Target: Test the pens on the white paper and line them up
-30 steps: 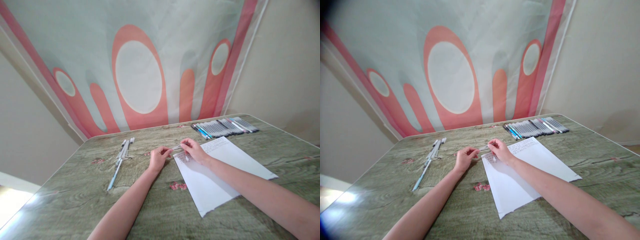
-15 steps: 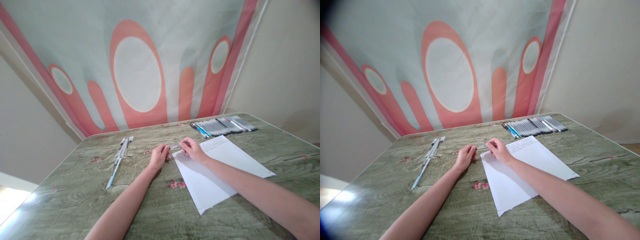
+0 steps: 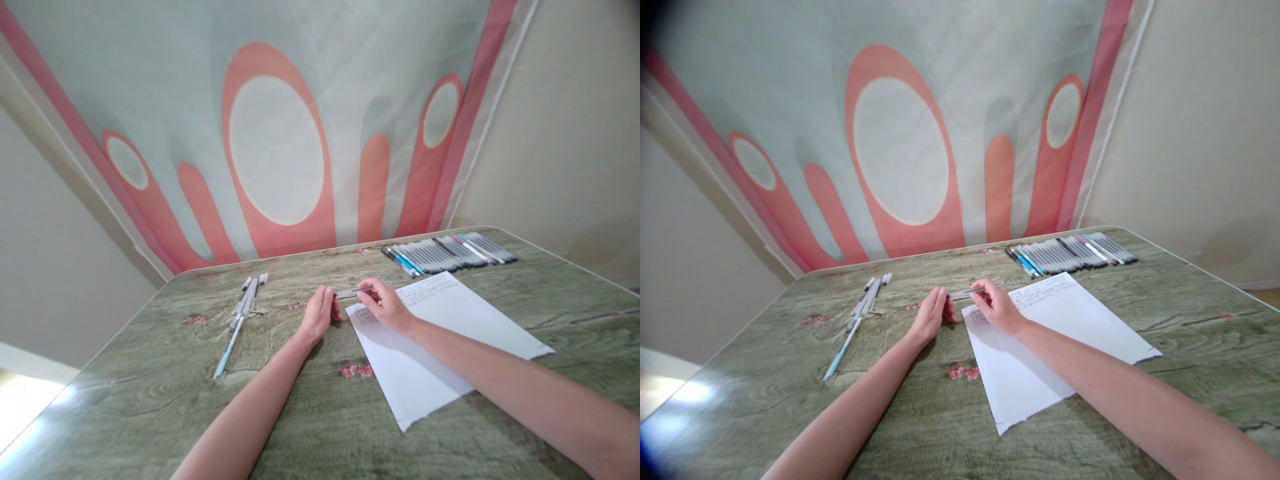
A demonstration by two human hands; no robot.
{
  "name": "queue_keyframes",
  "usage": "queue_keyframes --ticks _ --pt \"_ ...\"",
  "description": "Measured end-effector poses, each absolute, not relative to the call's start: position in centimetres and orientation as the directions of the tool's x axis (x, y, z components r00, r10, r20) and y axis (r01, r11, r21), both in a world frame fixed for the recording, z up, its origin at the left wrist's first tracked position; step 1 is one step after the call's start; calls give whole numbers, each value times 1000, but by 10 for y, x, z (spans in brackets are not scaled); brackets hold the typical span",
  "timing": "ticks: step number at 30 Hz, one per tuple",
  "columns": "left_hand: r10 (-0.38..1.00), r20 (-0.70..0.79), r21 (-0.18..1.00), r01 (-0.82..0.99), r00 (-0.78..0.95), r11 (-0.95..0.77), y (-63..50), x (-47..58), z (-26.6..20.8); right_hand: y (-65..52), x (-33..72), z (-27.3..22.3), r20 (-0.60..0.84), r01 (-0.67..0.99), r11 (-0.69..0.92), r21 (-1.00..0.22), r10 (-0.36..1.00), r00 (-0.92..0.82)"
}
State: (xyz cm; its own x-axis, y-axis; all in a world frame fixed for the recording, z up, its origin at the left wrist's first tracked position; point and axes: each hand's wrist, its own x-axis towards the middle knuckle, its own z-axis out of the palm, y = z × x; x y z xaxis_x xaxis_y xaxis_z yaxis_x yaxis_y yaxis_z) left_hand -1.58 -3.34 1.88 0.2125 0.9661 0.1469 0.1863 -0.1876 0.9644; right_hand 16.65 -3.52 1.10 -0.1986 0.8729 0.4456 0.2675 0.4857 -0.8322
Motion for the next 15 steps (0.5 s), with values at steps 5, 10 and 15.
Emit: queue_keyframes --ticks 5,10,15 --pt "960 202 939 239 194 -246 -33 -18 18 -36 167 11 463 314 509 -801 860 -215" --pt "945 275 893 316 178 -319 -32 -20 18 -36 168 14 468 350 511 -785 859 -206" --pt "909 353 847 336 222 -411 -32 -23 22 -34 170 16 399 327 444 -835 896 -197"
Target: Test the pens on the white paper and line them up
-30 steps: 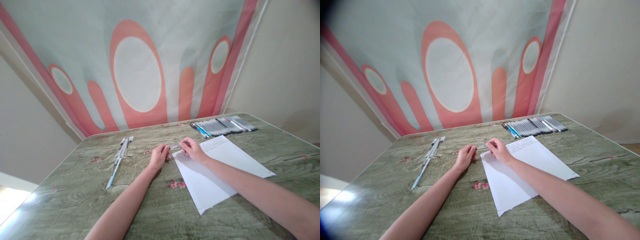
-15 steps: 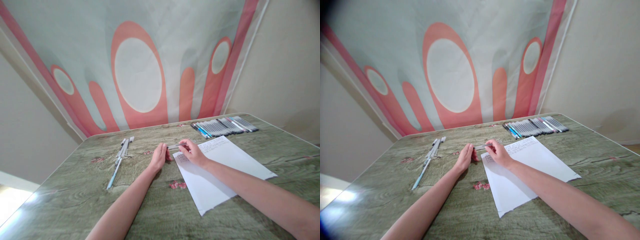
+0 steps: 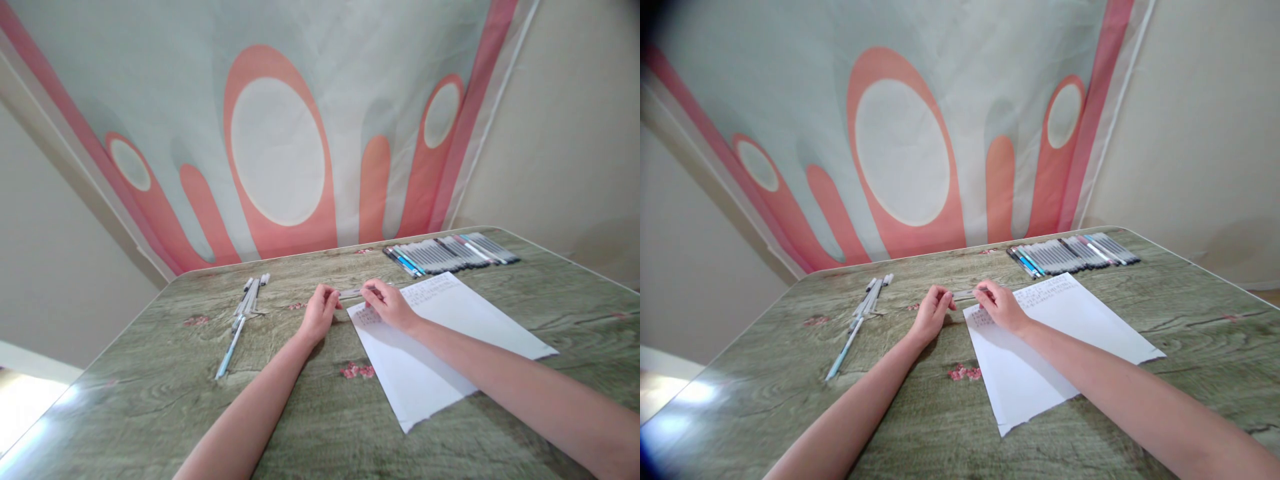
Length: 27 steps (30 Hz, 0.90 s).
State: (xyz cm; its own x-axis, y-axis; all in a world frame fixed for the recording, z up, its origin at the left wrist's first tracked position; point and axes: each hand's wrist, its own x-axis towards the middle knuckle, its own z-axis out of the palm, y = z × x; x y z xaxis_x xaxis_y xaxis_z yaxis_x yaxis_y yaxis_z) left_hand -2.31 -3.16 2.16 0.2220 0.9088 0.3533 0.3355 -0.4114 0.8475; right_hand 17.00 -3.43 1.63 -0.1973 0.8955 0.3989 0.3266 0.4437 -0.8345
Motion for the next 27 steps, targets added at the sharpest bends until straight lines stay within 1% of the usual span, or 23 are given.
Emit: queue_keyframes --ticks 5,8,10,13,15,22,25,27 --pt "888 394 830 323 237 -454 -33 -21 22 -30 171 14 299 282 345 -895 934 -193" --pt "883 429 824 318 190 -469 -33 -19 22 -28 171 13 285 260 325 -909 942 -178" --pt "896 408 816 370 175 -444 -32 -18 22 -28 171 12 288 258 326 -909 941 -175" --pt "911 360 769 489 202 -412 -30 -21 23 -28 170 13 292 260 331 -907 940 -178" --pt "907 371 744 520 200 -419 -30 -22 25 -29 170 14 298 266 340 -902 936 -185" --pt "869 452 702 520 203 -486 -33 -23 29 -30 170 14 291 261 330 -907 940 -179" --pt "858 472 720 474 202 -508 -33 -22 28 -29 170 13 284 258 323 -911 942 -177" --pt "869 462 745 454 175 -488 -33 -21 28 -29 170 13 288 258 327 -909 941 -177"
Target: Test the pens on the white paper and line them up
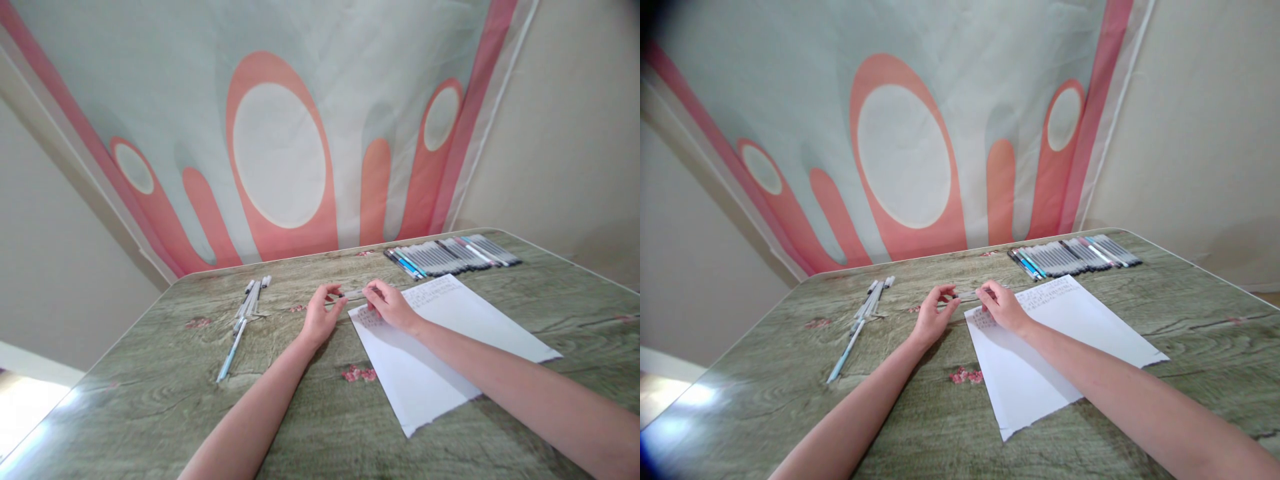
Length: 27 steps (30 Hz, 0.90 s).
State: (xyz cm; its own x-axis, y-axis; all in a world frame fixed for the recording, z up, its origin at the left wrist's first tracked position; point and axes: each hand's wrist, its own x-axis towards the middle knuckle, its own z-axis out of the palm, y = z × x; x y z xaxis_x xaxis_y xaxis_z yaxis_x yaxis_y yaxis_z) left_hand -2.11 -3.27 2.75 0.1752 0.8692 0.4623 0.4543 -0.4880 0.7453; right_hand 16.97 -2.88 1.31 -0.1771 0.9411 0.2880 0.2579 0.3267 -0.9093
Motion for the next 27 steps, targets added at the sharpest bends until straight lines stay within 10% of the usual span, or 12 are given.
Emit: queue_keyframes --ticks 27 --pt "938 279 841 419 203 -341 -21 -27 16 -24 169 9 266 247 308 -919 945 -190"
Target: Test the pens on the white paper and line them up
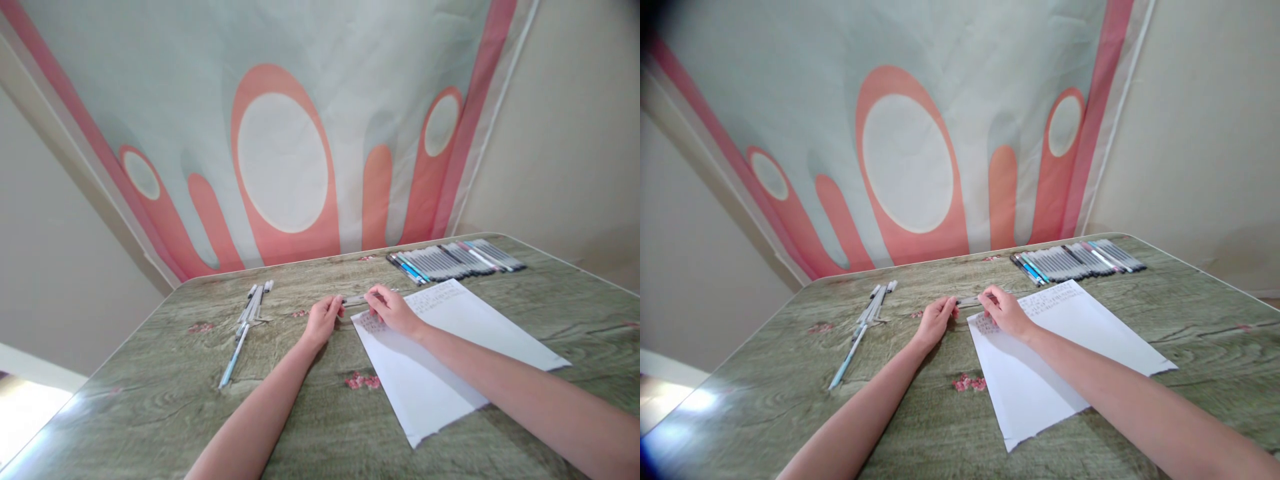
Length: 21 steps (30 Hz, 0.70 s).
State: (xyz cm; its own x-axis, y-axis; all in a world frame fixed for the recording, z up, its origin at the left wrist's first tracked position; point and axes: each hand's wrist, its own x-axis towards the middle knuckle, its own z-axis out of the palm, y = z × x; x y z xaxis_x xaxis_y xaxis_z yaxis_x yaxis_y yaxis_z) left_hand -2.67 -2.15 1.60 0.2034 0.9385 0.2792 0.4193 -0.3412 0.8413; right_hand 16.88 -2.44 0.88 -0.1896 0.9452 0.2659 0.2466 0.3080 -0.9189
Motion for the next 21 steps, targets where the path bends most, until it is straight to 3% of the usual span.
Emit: queue_keyframes --ticks 21 --pt "939 228 848 422 258 -321 -20 -28 15 -25 169 10 264 268 316 -910 941 -213"
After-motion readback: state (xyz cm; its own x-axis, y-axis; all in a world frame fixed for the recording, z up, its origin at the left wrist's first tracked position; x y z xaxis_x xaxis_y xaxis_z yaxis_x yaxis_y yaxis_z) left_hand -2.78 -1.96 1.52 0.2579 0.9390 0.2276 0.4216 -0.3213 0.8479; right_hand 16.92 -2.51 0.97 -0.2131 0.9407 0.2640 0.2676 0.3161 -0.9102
